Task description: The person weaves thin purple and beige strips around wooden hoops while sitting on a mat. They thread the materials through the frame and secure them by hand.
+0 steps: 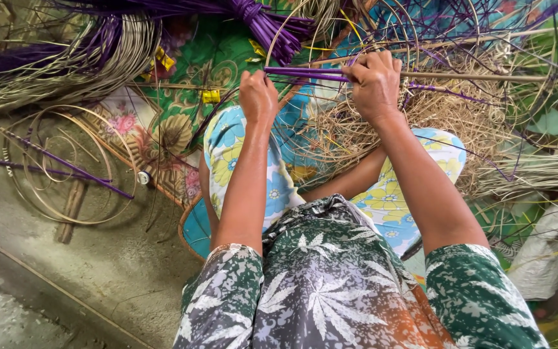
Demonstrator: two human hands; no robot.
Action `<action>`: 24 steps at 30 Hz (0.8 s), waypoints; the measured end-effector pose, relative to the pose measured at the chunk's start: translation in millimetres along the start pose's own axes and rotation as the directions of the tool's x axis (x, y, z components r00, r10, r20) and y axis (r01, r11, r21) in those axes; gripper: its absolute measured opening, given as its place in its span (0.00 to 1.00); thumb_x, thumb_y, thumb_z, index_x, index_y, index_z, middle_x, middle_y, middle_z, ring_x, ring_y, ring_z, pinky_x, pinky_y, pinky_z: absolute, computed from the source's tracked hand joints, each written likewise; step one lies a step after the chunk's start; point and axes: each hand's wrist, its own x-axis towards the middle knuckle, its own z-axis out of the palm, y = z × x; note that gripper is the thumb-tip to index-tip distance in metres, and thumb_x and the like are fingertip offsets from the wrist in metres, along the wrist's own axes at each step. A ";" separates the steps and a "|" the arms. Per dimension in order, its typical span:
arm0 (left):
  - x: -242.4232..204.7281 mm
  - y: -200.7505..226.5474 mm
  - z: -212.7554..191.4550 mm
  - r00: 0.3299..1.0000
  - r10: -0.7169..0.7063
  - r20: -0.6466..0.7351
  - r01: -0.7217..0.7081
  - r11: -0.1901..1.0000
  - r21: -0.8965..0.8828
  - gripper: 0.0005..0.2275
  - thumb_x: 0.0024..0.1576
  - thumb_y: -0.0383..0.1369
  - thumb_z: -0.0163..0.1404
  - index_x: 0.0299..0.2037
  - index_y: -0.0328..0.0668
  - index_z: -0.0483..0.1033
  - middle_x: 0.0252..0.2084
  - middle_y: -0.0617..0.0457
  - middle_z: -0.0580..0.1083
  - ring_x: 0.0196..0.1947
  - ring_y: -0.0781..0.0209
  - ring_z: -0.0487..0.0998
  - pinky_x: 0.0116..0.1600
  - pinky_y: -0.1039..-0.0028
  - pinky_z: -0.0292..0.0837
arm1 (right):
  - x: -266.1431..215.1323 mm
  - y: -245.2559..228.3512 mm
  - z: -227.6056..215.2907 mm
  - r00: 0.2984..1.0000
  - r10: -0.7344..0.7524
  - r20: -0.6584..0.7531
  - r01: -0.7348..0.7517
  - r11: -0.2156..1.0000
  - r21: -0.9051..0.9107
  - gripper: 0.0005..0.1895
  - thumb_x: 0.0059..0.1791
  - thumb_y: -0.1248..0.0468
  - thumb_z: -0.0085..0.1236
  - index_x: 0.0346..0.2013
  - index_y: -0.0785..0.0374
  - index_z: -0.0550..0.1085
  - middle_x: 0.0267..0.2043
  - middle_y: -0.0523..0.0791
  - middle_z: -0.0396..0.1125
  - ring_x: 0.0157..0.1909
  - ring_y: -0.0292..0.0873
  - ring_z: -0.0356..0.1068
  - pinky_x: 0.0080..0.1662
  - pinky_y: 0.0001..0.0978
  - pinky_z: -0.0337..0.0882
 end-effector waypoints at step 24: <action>2.4 -2.6 4.9 1.000 -0.001 0.028 0.001 1.000 0.015 0.04 0.60 0.25 0.54 0.41 0.31 0.79 0.38 0.43 0.74 0.29 0.57 0.80 0.33 0.69 0.86 | 20.1 8.3 11.9 0.725 0.475 0.499 -0.592 0.800 0.098 0.06 0.50 0.61 0.70 0.40 0.44 0.84 0.39 0.36 0.72 0.47 0.43 0.62 0.60 0.51 0.50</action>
